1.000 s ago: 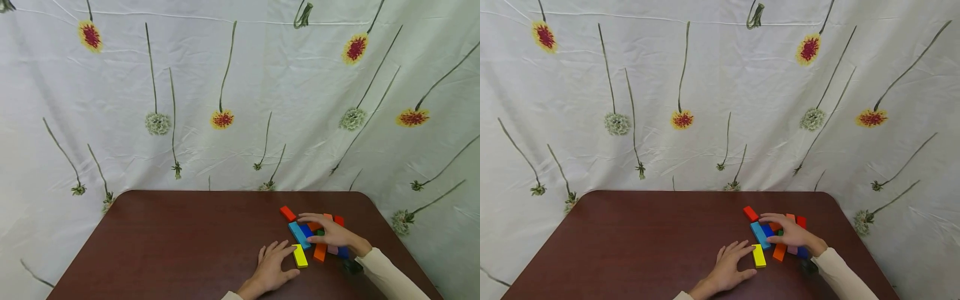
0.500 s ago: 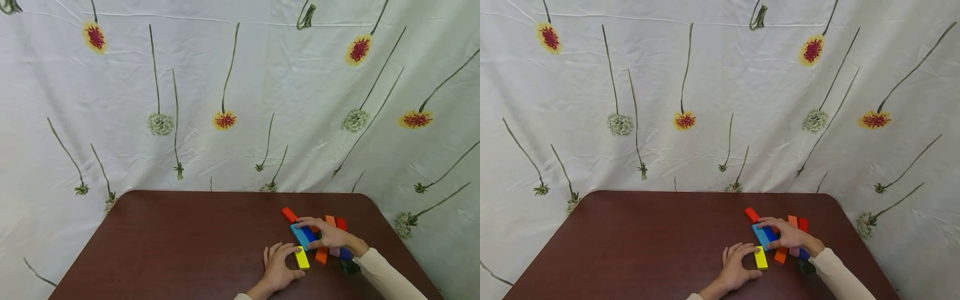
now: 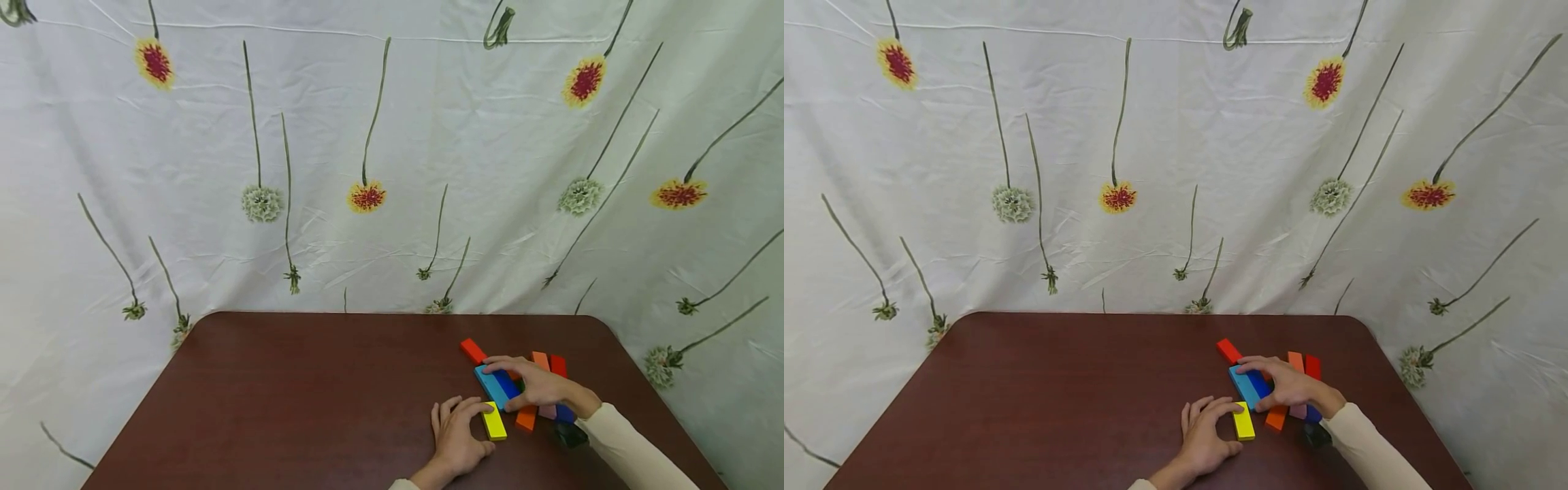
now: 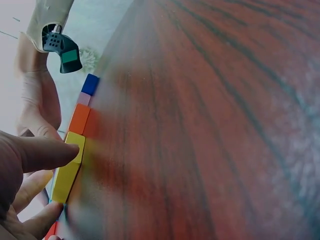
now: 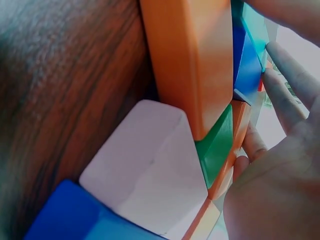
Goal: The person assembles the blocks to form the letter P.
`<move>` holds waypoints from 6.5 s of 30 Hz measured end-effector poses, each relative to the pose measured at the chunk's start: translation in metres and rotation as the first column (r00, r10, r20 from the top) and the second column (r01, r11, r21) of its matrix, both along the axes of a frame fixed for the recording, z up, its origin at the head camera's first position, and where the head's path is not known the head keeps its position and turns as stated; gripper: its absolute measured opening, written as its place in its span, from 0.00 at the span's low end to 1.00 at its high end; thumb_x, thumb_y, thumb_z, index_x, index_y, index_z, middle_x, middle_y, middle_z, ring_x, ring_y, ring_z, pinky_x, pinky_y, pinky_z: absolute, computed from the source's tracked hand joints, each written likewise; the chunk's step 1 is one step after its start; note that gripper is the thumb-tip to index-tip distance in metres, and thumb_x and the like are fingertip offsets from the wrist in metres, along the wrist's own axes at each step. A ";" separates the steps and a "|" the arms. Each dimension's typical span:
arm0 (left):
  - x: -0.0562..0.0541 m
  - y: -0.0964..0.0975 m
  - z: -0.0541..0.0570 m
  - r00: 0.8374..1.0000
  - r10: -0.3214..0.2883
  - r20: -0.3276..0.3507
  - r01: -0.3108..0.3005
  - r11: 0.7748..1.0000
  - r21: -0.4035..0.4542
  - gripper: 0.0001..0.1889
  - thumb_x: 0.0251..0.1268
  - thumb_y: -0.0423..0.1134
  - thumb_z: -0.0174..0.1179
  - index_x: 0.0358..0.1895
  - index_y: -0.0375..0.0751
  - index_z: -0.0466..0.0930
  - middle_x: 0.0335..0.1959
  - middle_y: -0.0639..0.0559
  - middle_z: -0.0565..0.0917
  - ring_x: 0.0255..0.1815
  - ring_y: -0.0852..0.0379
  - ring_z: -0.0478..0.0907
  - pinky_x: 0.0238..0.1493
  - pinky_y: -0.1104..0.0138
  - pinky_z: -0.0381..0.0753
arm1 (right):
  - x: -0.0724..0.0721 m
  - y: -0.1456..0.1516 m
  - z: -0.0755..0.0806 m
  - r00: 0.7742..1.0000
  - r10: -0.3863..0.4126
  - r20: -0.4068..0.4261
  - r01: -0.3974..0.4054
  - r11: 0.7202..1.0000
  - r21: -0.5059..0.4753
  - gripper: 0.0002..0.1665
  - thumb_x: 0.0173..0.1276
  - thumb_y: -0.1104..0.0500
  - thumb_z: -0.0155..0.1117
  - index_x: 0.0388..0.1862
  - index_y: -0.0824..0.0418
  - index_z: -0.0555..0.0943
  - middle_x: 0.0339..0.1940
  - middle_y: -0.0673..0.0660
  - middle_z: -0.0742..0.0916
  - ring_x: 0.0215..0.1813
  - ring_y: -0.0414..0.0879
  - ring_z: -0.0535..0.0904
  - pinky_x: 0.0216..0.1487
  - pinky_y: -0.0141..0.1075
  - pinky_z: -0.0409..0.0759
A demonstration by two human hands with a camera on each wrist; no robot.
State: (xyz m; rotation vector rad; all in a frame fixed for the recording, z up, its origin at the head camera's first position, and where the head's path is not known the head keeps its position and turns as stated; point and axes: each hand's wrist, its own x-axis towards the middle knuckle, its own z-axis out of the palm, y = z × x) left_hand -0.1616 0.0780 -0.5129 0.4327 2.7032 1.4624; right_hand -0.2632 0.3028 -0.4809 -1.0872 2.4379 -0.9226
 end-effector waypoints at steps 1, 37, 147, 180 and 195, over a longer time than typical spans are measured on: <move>0.000 0.001 0.000 1.000 0.004 -0.001 -0.004 1.000 -0.008 0.25 0.45 0.33 0.78 0.50 0.56 0.85 0.62 0.52 0.81 0.68 0.39 0.64 0.69 0.31 0.44 | 0.000 0.000 0.000 1.000 0.000 -0.003 0.000 1.000 0.001 0.38 0.62 0.54 0.74 0.69 0.64 0.72 0.74 0.71 0.69 0.67 0.73 0.64 0.59 0.63 0.66; 0.005 -0.051 0.011 1.000 -0.006 0.004 0.006 0.987 0.160 0.20 0.44 0.33 0.77 0.43 0.51 0.85 0.51 0.57 0.83 0.58 0.49 0.78 0.66 0.29 0.54 | 0.005 -0.003 -0.001 0.998 -0.067 -0.021 0.068 0.995 0.077 0.44 0.56 0.52 0.77 0.71 0.56 0.70 0.75 0.68 0.69 0.64 0.65 0.65 0.55 0.57 0.67; 0.039 -0.266 -0.027 0.905 -0.425 0.031 0.416 0.896 0.158 0.15 0.69 0.35 0.63 0.57 0.50 0.84 0.57 0.61 0.83 0.66 0.79 0.65 0.47 0.17 0.42 | 0.041 -0.169 -0.021 0.988 -0.152 -0.007 0.151 0.985 -0.082 0.43 0.58 0.41 0.77 0.68 0.56 0.74 0.62 0.53 0.72 0.59 0.50 0.73 0.62 0.47 0.73; 0.045 -0.264 -0.018 0.902 -0.432 -0.013 0.428 0.889 0.162 0.15 0.72 0.35 0.59 0.59 0.46 0.81 0.59 0.58 0.83 0.68 0.75 0.67 0.52 0.18 0.43 | 0.070 -0.233 -0.019 0.996 -0.081 0.023 0.082 0.994 -0.070 0.42 0.57 0.43 0.78 0.67 0.54 0.74 0.58 0.48 0.71 0.58 0.41 0.68 0.61 0.36 0.72; 0.047 -0.263 -0.020 0.913 -0.399 -0.084 0.407 0.903 0.140 0.16 0.69 0.32 0.61 0.58 0.47 0.82 0.56 0.56 0.83 0.66 0.76 0.67 0.50 0.18 0.47 | 0.072 -0.234 -0.019 0.998 -0.065 0.013 0.065 0.996 -0.066 0.40 0.59 0.43 0.77 0.67 0.54 0.74 0.58 0.48 0.72 0.58 0.41 0.68 0.61 0.36 0.71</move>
